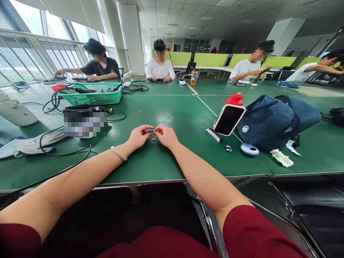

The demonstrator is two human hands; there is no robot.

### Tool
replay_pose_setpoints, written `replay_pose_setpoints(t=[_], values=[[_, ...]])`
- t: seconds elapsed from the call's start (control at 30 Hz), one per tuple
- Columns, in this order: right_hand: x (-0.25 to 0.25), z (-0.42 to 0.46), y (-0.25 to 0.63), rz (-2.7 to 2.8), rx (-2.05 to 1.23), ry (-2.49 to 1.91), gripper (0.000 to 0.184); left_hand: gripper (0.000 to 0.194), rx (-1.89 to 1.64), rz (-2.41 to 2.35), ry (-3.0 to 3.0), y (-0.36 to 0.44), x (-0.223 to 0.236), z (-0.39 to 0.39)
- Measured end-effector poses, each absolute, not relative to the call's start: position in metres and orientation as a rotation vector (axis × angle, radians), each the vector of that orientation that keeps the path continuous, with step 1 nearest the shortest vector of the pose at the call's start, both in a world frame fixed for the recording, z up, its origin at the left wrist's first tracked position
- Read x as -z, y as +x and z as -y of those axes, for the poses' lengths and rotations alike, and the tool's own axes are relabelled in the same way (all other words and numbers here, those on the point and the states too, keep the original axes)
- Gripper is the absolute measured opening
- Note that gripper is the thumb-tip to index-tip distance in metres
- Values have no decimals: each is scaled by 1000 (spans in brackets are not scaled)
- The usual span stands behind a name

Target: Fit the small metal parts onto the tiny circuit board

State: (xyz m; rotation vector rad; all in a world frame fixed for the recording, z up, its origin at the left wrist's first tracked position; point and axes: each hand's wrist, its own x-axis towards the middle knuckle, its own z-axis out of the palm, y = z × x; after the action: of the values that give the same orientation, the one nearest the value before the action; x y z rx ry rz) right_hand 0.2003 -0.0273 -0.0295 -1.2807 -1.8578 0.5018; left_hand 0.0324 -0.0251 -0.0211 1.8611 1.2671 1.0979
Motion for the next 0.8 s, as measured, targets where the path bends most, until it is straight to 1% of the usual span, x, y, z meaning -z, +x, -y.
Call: replay_pose_setpoints(t=[0.03,0.17,0.23,0.33,0.43,0.63,0.7,0.8], values=[[29,28,200,1902,-467,-1315,6,34,-1099,-1273,1855,32,20,25],[27,29,199,2096,-287,-1438,12,34,-1150,-1325,1820,30,20,24],[27,28,198,2148,-249,-1458,12,33,-1179,-1406,1813,28,21,23],[29,24,195,2184,-234,-1470,9,29,-1179,-1489,1771,27,23,20],[32,19,192,2198,-208,-1485,12,25,-1144,-1487,1737,27,26,16],[38,15,190,2220,-125,-1490,13,33,-1149,-1310,1587,28,34,8],[36,17,191,2162,-158,-1483,15,34,-1115,-1315,1612,28,33,10],[31,25,192,2010,-212,-1385,15,29,-1063,-1407,1779,29,26,18]])
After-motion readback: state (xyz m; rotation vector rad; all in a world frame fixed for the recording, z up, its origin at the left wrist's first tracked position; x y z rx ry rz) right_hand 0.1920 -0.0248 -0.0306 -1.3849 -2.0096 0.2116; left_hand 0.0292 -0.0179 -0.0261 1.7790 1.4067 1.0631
